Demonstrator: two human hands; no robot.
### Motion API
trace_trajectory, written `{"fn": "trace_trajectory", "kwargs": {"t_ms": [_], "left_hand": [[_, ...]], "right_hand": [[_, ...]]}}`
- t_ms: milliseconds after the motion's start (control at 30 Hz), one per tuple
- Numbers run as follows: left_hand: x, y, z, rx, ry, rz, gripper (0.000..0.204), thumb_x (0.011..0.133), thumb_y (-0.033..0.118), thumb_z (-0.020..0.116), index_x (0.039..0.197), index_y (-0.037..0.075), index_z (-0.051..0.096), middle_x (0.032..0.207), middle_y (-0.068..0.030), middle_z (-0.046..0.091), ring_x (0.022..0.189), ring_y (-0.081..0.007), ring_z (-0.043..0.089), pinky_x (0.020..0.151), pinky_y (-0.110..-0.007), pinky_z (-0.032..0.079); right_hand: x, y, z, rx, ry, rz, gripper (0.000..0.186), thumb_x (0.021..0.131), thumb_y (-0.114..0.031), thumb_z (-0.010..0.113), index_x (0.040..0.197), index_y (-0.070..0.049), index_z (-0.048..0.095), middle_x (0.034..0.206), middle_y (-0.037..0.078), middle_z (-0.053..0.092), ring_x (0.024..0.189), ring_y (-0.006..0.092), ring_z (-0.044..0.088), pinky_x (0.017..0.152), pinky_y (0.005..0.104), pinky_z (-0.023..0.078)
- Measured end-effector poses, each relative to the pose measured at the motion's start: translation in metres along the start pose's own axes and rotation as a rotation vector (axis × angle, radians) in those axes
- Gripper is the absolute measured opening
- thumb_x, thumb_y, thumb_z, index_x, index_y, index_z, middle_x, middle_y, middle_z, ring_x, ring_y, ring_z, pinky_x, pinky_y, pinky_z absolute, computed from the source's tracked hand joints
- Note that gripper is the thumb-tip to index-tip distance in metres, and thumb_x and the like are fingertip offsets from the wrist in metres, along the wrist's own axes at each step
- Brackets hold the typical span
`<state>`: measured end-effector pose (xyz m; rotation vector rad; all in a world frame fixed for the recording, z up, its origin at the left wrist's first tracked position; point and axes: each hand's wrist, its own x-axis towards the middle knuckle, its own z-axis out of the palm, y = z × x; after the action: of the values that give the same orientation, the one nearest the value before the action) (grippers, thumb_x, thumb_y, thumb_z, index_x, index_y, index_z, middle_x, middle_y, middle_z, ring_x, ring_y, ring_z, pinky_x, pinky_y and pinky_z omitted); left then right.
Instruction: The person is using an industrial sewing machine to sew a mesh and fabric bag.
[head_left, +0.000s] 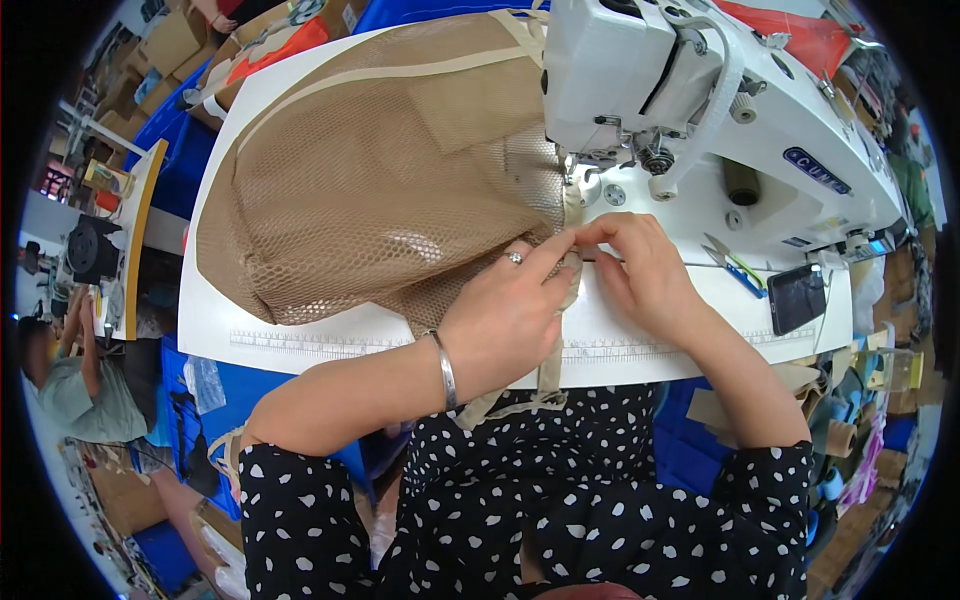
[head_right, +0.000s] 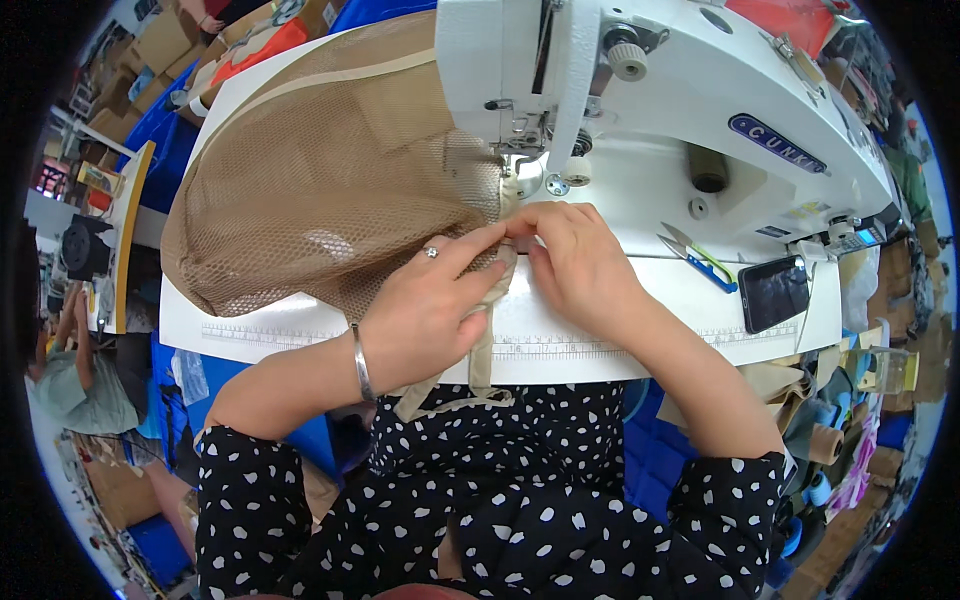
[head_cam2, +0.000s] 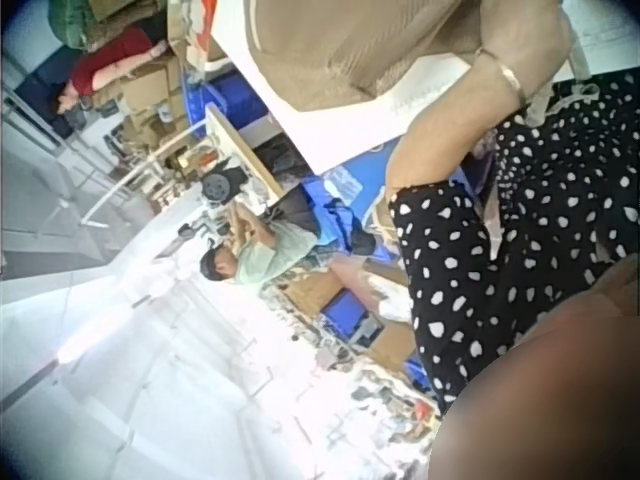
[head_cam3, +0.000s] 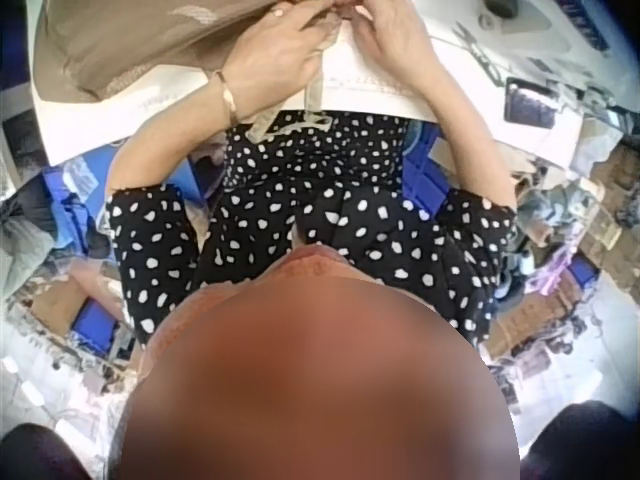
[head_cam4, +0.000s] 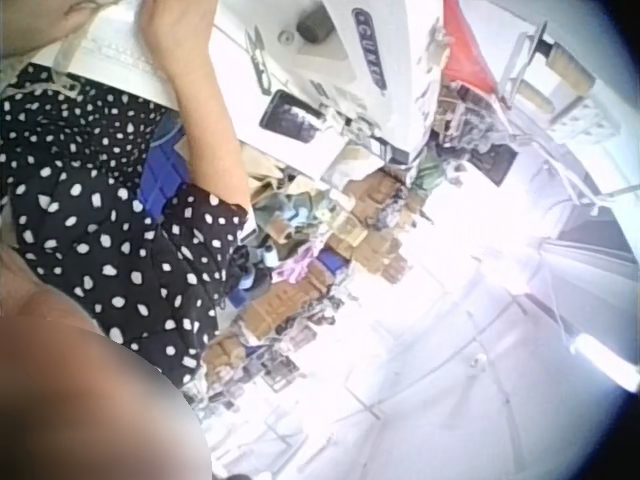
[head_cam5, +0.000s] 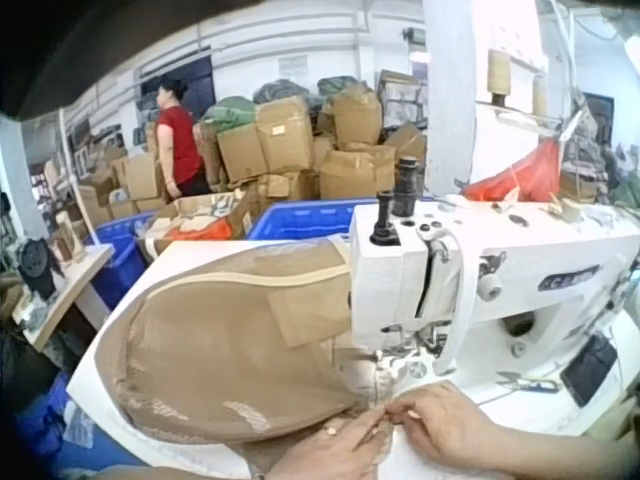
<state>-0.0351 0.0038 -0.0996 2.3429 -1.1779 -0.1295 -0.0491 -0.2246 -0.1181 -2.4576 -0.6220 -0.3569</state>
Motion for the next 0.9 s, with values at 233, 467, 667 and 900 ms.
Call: {"fn": "trace_trajectory", "kwargs": {"t_ms": [233,467,667,900], "left_hand": [[0.003,-0.003,-0.001,0.115,-0.024,0.058,0.054,0.081,0.011,0.07,0.133,0.003,0.059,0.143,-0.0155,0.055,0.117,-0.0348,0.057,0.102,-0.043,0.051],[0.007,0.002,-0.002,0.133,-0.034,0.041,0.057,0.081,0.011,0.069,0.136,0.001,0.057,0.138,-0.016,0.055,0.117,-0.0364,0.055,0.103,-0.044,0.05],[0.012,0.004,-0.001,0.176,-0.054,0.038,0.06,0.081,0.011,0.066,0.139,-0.002,0.054,0.136,-0.0178,0.053,0.116,-0.0367,0.054,0.102,-0.045,0.05],[0.012,0.004,0.0,0.211,-0.053,0.05,0.06,0.081,0.011,0.065,0.138,-0.004,0.055,0.133,-0.0184,0.054,0.114,-0.0363,0.054,0.101,-0.044,0.049]], "right_hand": [[-0.008,0.005,0.014,0.178,0.113,0.06,0.034,0.085,0.003,0.065,0.118,-0.004,0.058,0.11,0.009,0.072,0.104,0.0304,0.066,0.095,0.0427,0.049],[-0.001,0.005,0.003,0.08,0.03,0.022,0.027,0.088,-0.002,0.066,0.115,-0.006,0.061,0.108,0.008,0.073,0.104,0.0305,0.067,0.091,0.0414,0.051],[0.003,0.009,-0.001,0.218,-0.046,0.101,0.026,0.089,-0.005,0.067,0.115,-0.007,0.063,0.11,0.009,0.073,0.107,0.0305,0.067,0.092,0.0422,0.053],[-0.001,0.01,0.003,0.244,0.051,0.11,0.022,0.089,-0.006,0.068,0.112,-0.006,0.067,0.107,0.01,0.073,0.105,0.0298,0.067,0.088,0.0407,0.055]]}}
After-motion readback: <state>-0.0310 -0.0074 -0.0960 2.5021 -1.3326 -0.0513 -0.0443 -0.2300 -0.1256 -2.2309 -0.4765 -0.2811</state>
